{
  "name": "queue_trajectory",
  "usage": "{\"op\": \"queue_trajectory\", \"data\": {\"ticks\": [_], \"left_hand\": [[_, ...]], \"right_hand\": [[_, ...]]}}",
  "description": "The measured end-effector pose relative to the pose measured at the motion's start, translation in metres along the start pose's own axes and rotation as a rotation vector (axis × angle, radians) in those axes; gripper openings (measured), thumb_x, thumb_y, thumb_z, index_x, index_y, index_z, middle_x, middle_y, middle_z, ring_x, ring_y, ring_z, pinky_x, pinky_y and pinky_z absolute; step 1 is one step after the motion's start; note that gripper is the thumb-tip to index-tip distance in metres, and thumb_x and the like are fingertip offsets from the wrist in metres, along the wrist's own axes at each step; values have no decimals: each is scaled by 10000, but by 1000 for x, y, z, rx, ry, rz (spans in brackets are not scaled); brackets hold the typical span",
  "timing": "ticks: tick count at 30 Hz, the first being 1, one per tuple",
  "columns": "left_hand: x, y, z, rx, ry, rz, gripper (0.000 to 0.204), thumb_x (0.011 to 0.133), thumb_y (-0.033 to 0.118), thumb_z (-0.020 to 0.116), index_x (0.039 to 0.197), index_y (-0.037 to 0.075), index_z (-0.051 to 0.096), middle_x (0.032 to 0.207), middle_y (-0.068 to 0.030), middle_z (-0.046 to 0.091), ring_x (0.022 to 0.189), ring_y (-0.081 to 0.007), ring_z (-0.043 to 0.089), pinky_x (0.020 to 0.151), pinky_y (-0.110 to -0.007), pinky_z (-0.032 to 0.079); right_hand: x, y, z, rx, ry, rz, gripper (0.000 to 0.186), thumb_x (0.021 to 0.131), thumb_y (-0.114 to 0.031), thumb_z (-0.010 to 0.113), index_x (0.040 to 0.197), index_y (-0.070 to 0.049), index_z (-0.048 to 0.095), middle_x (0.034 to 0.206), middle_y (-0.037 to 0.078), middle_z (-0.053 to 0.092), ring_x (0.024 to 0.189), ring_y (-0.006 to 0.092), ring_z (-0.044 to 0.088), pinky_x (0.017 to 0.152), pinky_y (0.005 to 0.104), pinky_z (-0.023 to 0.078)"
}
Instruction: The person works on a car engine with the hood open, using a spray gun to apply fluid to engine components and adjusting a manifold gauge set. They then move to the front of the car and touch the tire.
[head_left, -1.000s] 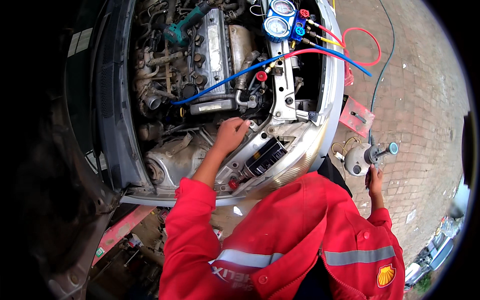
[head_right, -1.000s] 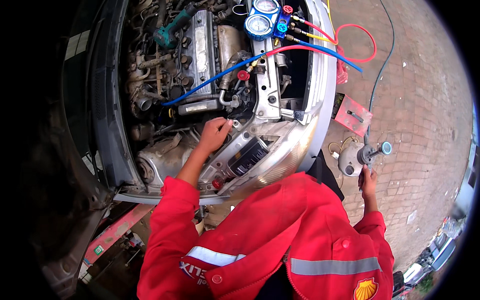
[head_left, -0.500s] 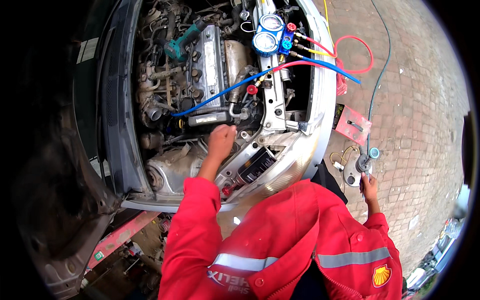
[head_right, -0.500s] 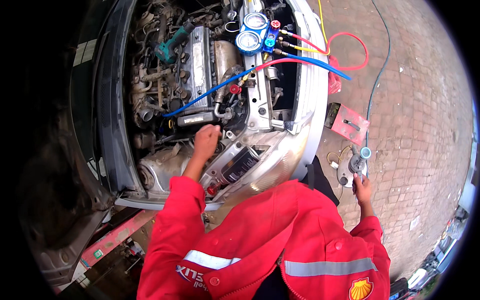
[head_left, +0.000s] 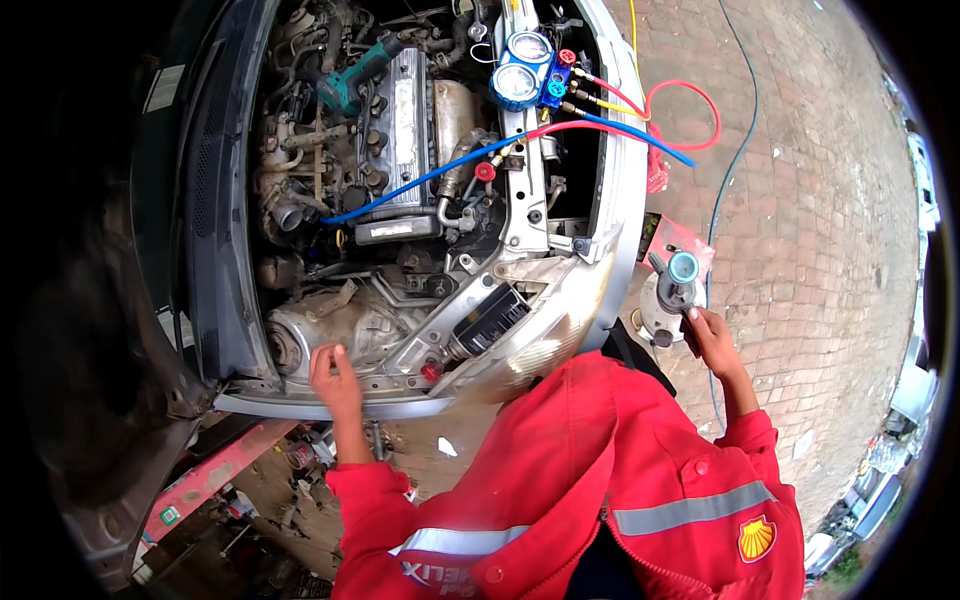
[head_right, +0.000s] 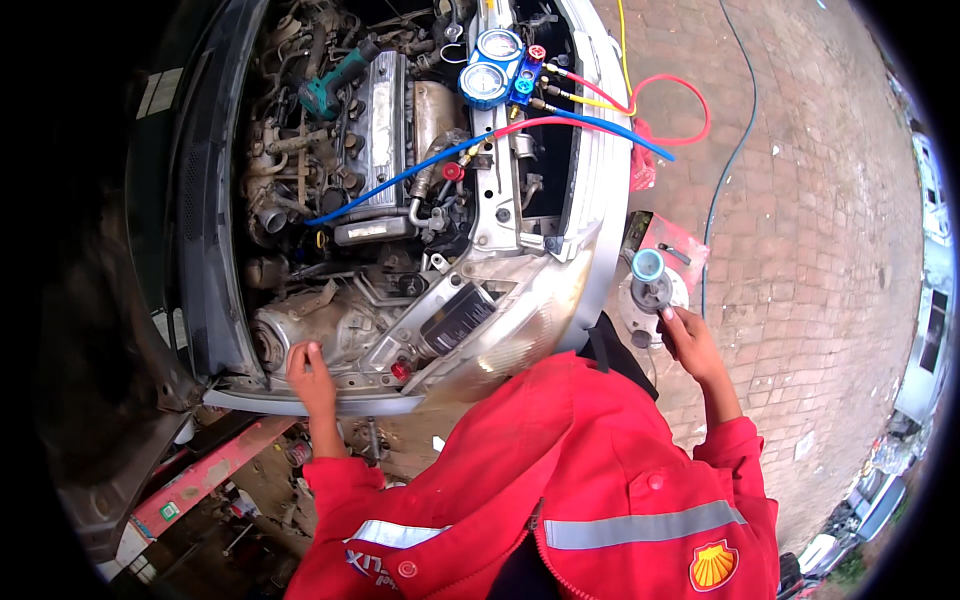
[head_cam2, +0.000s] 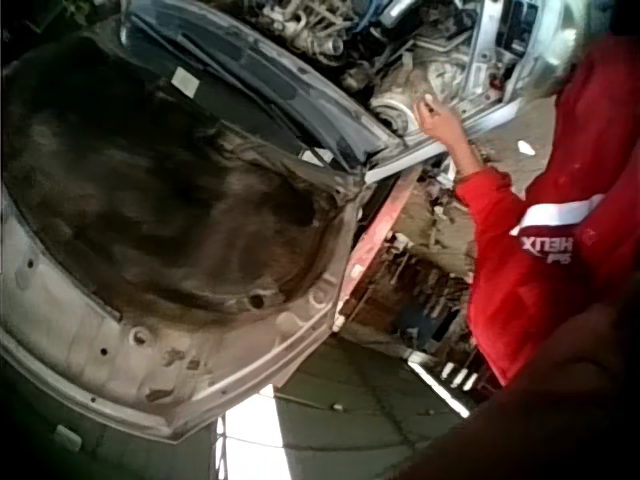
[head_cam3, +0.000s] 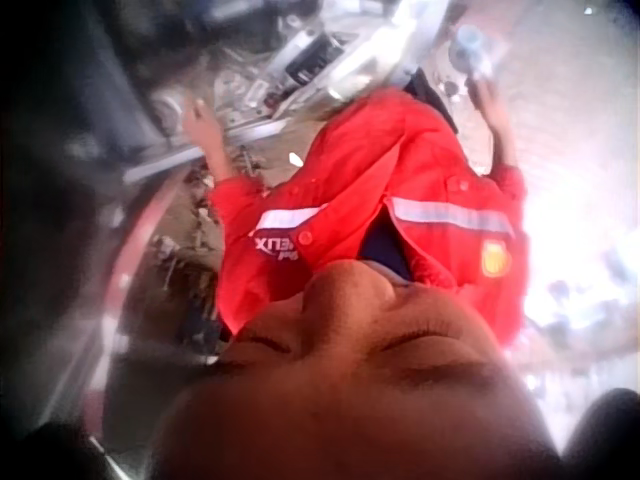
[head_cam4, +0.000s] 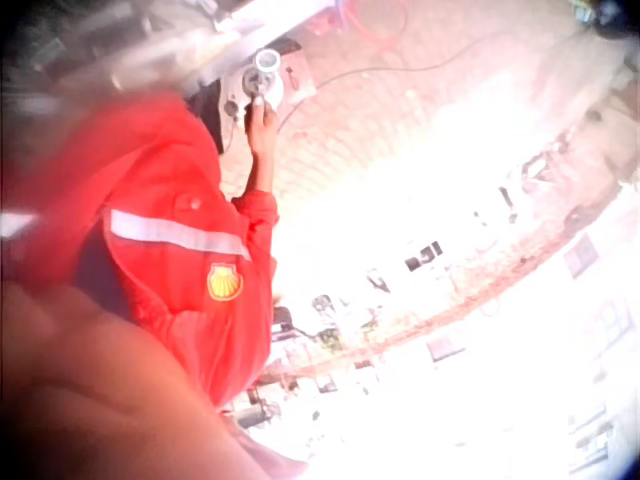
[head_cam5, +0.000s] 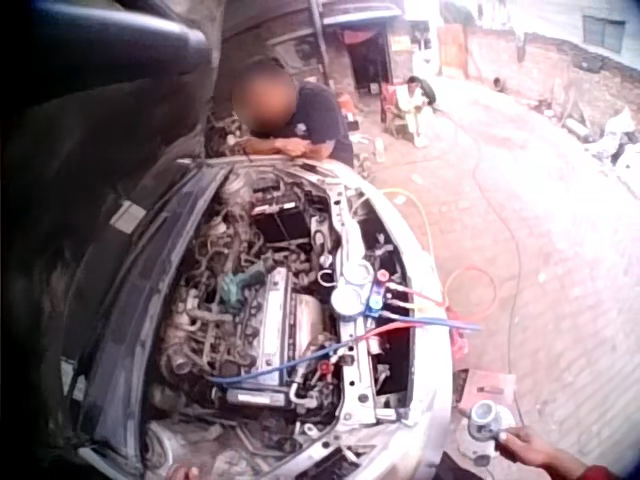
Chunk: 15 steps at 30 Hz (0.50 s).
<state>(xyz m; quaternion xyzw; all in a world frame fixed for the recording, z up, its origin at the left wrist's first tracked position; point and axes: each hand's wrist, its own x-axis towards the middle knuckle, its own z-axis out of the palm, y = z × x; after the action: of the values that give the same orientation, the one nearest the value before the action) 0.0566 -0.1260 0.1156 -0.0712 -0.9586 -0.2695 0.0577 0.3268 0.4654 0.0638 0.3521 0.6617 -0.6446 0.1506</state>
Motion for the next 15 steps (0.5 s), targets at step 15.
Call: {"op": "queue_trajectory", "data": {"ticks": [15], "left_hand": [[-34, -12, 5, 74, 165, 32, 141, 987, 109, 677, 1050, -4, 732, 843, -115, 676, 649, -229, 597, 595, -356, 476]], "right_hand": [[1, -99, 43, -102, -33, -37, 518, 1146, -464, 433, 1002, -9, 634, 655, -14, 489, 537, 82, 437, 500, 266, 347]]}}
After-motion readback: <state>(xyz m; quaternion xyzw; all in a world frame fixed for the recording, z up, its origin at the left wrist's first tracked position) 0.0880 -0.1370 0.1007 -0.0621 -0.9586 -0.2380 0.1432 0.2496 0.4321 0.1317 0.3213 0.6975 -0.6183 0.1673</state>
